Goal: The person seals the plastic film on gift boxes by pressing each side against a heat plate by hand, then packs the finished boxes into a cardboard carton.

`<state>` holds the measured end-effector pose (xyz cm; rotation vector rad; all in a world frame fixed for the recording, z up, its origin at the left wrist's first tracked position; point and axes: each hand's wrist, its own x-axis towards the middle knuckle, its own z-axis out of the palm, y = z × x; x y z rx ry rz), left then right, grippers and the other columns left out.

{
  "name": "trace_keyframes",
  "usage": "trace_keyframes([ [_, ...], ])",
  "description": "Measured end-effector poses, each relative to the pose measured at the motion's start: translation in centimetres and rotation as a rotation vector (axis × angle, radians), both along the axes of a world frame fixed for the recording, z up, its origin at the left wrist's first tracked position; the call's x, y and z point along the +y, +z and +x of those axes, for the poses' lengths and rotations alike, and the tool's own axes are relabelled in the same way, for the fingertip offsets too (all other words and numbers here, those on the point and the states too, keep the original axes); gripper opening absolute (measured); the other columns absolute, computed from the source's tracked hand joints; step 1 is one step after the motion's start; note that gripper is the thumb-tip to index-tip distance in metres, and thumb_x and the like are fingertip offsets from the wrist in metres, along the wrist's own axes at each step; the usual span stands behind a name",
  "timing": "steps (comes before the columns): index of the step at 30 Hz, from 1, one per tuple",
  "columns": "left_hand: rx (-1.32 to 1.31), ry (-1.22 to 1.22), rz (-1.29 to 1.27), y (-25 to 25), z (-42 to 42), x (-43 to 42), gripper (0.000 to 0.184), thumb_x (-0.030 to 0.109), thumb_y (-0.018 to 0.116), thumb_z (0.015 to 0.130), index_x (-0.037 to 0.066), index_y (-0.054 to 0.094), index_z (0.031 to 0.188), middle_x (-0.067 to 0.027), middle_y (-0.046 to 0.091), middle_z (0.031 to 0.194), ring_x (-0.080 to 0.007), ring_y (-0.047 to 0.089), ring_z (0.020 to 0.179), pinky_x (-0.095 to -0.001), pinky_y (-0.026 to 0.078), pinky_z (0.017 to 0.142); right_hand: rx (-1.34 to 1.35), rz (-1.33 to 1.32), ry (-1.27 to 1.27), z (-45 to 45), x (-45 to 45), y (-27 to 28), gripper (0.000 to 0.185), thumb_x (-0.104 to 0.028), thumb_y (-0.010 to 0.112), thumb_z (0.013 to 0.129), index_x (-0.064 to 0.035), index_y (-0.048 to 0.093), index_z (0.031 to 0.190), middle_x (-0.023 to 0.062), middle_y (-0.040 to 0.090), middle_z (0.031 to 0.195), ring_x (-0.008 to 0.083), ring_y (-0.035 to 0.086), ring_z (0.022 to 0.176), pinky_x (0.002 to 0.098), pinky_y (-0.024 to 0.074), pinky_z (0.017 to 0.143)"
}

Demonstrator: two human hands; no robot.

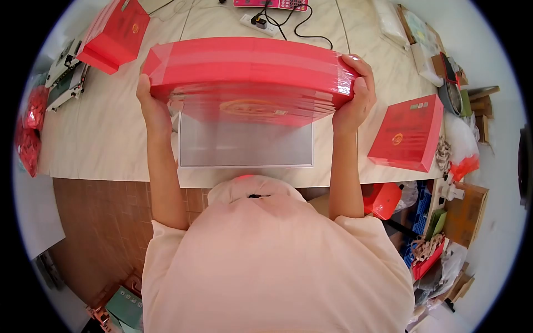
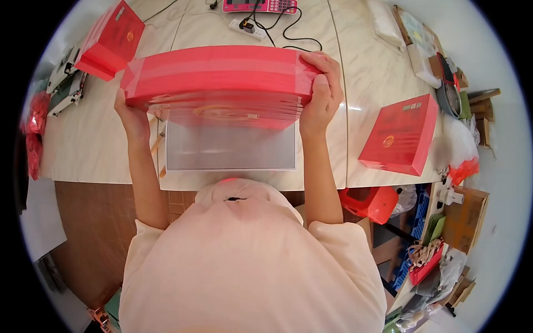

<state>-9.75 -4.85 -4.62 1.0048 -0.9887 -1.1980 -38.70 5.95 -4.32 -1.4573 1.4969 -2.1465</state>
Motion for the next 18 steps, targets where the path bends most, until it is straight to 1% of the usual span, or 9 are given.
trace_keyframes([
  [3,-0.003,0.012,-0.076,-0.6,-0.3,-0.4,0.053,0.048,0.037,0.093,0.004,0.053,0.119,-0.0077,0.057,0.12,-0.0191,0.052,0.112,-0.0357,0.037,0.095,0.021,-0.016,-0.008,0.0,-0.1,0.1,0.046,-0.032,0.038,0.088,0.0056,0.061,0.101,0.0147,0.057,0.108,0.0227,0.052,0.104,0.0321,0.0376,0.093],
  [5,0.03,0.054,-0.085,-1.2,-0.2,-0.7,0.054,0.052,0.037,0.092,0.006,0.055,0.115,-0.0064,0.06,0.114,-0.0185,0.056,0.104,-0.0326,0.044,0.085,0.021,-0.027,-0.025,0.1,-0.2,0.0,0.047,-0.033,0.038,0.088,0.0056,0.062,0.1,0.0152,0.057,0.109,0.0236,0.052,0.104,0.0328,0.0374,0.094],
  [6,0.028,0.053,-0.087,-1.3,-0.3,-0.8,0.054,0.052,0.037,0.092,0.006,0.055,0.115,-0.0064,0.06,0.114,-0.0185,0.056,0.104,-0.0326,0.044,0.085,0.019,-0.029,-0.026,0.0,-0.2,0.0,0.047,-0.033,0.038,0.088,0.0056,0.062,0.1,0.0152,0.057,0.109,0.0236,0.052,0.104,0.0328,0.0374,0.094],
  [7,0.018,0.085,-0.094,-1.4,-0.3,-0.8,0.055,0.054,0.037,0.091,0.007,0.056,0.113,-0.0058,0.061,0.11,-0.0184,0.058,0.099,-0.0312,0.045,0.079,0.024,-0.034,-0.03,0.0,-0.2,-0.1,0.047,-0.033,0.038,0.088,0.0056,0.062,0.1,0.0154,0.057,0.109,0.0237,0.052,0.104,0.0328,0.0373,0.094],
  [10,0.01,0.124,-0.125,-1.9,-0.3,-1.2,0.057,0.056,0.037,0.09,0.007,0.057,0.109,-0.0049,0.063,0.104,-0.0179,0.061,0.091,-0.0291,0.047,0.069,0.032,-0.037,-0.038,0.0,-0.2,-0.1,0.047,-0.033,0.038,0.088,0.0056,0.062,0.099,0.0159,0.057,0.109,0.024,0.052,0.104,0.0331,0.0373,0.094],
  [12,0.019,0.13,-0.147,-2.0,-0.5,-1.3,0.057,0.057,0.037,0.089,0.007,0.057,0.107,-0.0045,0.064,0.102,-0.0176,0.061,0.087,-0.0283,0.047,0.065,0.041,-0.034,-0.044,0.0,-0.2,-0.2,0.047,-0.033,0.037,0.088,0.0056,0.062,0.099,0.0162,0.057,0.108,0.0242,0.052,0.104,0.0333,0.0373,0.094],
  [15,0.058,0.14,-0.116,-1.8,-0.7,-1.1,0.058,0.058,0.037,0.089,0.007,0.058,0.107,-0.0047,0.064,0.103,-0.0173,0.061,0.089,-0.0294,0.046,0.065,0.038,-0.045,-0.043,-0.1,-0.3,-0.3,0.047,-0.032,0.037,0.087,0.0057,0.062,0.099,0.0167,0.057,0.108,0.0246,0.052,0.104,0.0338,0.0374,0.094],
  [18,0.037,0.16,-0.159,-1.7,-0.8,-1.0,0.06,0.06,0.037,0.088,0.007,0.058,0.108,-0.0048,0.064,0.102,-0.0171,0.061,0.088,-0.0293,0.046,0.064,0.044,-0.039,-0.036,0.0,-0.2,-0.2,0.047,-0.032,0.037,0.087,0.0056,0.062,0.099,0.0169,0.057,0.108,0.0249,0.052,0.104,0.0339,0.0376,0.094],
])
